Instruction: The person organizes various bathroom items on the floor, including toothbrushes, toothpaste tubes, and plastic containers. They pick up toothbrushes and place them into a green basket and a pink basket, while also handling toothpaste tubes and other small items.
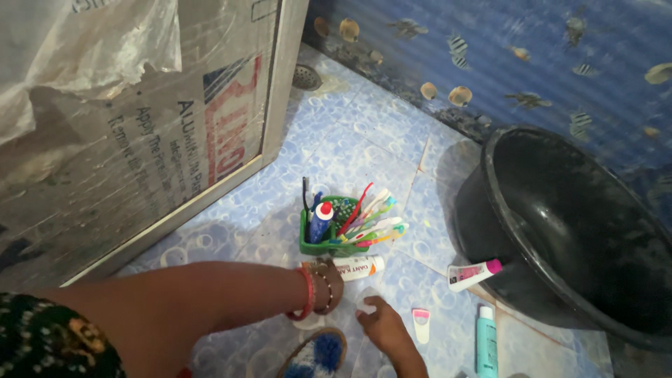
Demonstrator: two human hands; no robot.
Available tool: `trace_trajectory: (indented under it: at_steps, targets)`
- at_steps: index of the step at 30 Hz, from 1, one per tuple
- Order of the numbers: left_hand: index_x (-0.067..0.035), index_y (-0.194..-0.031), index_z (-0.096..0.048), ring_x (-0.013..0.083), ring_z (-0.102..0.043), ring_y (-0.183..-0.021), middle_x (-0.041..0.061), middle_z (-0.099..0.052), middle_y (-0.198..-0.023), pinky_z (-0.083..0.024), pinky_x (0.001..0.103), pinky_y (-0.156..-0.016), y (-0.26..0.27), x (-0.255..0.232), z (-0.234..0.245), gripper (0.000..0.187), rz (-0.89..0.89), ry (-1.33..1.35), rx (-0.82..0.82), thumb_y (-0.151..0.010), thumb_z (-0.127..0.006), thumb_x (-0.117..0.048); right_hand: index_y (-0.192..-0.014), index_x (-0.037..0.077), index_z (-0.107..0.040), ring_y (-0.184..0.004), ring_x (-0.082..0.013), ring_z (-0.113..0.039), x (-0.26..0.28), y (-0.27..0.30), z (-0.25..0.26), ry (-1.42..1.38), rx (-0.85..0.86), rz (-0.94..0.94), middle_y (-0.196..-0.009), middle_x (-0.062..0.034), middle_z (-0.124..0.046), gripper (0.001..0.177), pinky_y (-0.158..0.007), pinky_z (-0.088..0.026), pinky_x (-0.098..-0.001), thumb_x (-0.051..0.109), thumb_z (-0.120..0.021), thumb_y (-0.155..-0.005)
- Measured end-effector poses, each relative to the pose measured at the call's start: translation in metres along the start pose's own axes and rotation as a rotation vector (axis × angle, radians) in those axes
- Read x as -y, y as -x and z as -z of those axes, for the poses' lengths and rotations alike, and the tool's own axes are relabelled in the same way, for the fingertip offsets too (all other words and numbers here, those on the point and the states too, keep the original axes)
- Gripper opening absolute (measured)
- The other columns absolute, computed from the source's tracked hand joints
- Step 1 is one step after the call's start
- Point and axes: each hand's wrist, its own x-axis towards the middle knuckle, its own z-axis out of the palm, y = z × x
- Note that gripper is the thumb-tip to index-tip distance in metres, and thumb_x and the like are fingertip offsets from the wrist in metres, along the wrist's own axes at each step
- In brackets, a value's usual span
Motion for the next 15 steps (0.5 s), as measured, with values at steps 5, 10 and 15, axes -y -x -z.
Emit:
trace_trajectory:
  at_steps: [5, 10, 15]
  targets:
    - [-0.012, -0.112, -0.078, 0.0414, -0.067, -0.115, 0.017, -0.074, -0.119, -0.056, 0.060, -0.091, -0.005, -0.032, 0.014, 0.035, -0.019, 0.105, -0.014, -0.079, -0.073, -0.021, -0.137, 0.009, -0.043, -0.077, -0.0254, -0.069, 0.004, -0.021, -0.018, -0.666, -0.241, -0.219, -0.092, -0.0144, -0.073, 0.057, -0.063, -0.054, -0.0360, 0.017, -0.072, -0.088]
    - [-0.011, -0.113, -0.076, 0.0388, -0.068, -0.113, 0.016, -0.073, -0.117, -0.055, 0.056, -0.091, -0.012, -0.050, 0.014, 0.039, -0.182, 0.130, 0.125, -0.081, -0.070, -0.033, -0.113, 0.000, -0.064, -0.070, -0.0220, -0.066, -0.043, -0.054, -0.031, -1.250, -0.196, -0.407, -0.086, -0.0117, -0.069, 0.027, -0.057, -0.054, -0.0319, 0.018, -0.068, -0.094]
    - [-0.011, -0.114, -0.074, 0.0362, -0.068, -0.110, 0.015, -0.073, -0.114, -0.053, 0.053, -0.092, -0.020, -0.051, 0.007, 0.047, -0.244, 0.194, 0.175, -0.083, -0.066, -0.046, -0.102, 0.003, -0.064, -0.055, -0.0238, -0.055, -0.093, -0.096, -0.040, -1.242, -0.048, -0.493, -0.069, -0.0106, -0.059, 0.023, -0.046, -0.043, -0.0368, 0.025, -0.066, -0.095]
